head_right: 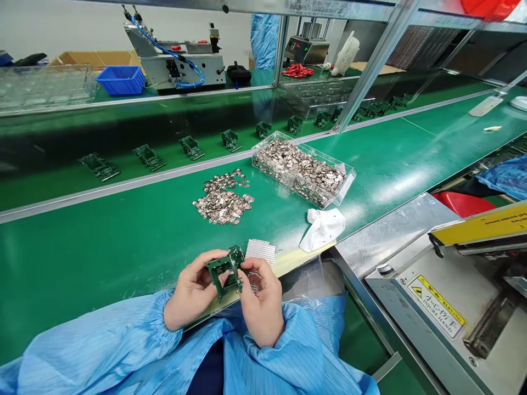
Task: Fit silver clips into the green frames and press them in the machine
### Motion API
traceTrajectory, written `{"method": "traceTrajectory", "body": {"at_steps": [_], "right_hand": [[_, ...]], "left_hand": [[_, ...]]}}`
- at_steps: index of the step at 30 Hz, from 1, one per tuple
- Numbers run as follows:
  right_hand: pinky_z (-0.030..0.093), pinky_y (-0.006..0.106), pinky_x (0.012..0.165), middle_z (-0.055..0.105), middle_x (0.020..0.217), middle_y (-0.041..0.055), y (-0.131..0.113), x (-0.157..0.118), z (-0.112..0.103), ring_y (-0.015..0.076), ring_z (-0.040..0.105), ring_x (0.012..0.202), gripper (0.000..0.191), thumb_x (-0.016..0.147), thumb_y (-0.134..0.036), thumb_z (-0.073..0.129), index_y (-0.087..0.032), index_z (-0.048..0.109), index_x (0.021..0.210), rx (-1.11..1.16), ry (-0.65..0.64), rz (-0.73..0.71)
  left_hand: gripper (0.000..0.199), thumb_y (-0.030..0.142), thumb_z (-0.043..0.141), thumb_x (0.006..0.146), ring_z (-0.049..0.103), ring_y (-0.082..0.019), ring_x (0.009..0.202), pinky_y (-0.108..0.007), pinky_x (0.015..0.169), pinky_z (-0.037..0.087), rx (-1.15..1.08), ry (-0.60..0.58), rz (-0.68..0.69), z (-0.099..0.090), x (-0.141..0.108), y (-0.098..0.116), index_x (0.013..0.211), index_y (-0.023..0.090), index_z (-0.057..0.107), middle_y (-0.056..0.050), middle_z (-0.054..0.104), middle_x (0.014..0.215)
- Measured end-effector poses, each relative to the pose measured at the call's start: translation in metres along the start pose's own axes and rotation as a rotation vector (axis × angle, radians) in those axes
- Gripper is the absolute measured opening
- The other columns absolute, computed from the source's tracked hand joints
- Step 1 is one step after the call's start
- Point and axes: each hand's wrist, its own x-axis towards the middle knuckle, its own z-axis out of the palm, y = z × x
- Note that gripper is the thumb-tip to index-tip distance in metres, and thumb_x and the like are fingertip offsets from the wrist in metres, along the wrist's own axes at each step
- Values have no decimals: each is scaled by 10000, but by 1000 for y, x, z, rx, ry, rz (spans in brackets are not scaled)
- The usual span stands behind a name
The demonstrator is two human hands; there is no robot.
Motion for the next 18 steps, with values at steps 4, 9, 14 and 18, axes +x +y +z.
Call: {"method": "traceTrajectory", "body": {"at_steps": [4,9,14,18], "right_hand": [[509,255,668,639,803,16,-2,1,2,155,605,735,125,818,-295,696,-205,611,802,60,29,18],[526,267,677,663,800,30,-7,1,4,167,631,748,140,785,-288,730,-200,624,756,109,51,-8],[522,281,659,646,781,37,-10,-1,2,173,614,730,166,753,-297,753,-195,627,713,94,85,-16],[506,280,645,621,745,31,-10,-3,2,167,589,703,187,726,-296,770,-189,621,689,91,95,1]], "left_hand": [[302,138,628,827,652,-98,676,-164,622,550,23,9,-39,1,-3,4,1119,214,626,-13,691,847],[296,196,624,848,620,-94,625,-163,566,525,25,11,-103,3,-4,9,1143,217,611,-4,679,806],[316,236,625,859,583,-93,575,-167,510,492,52,-10,-130,6,-9,10,1173,219,598,1,655,762],[306,235,614,862,558,-86,548,-167,498,481,76,6,-124,8,-13,10,1168,220,598,10,639,734]]}}
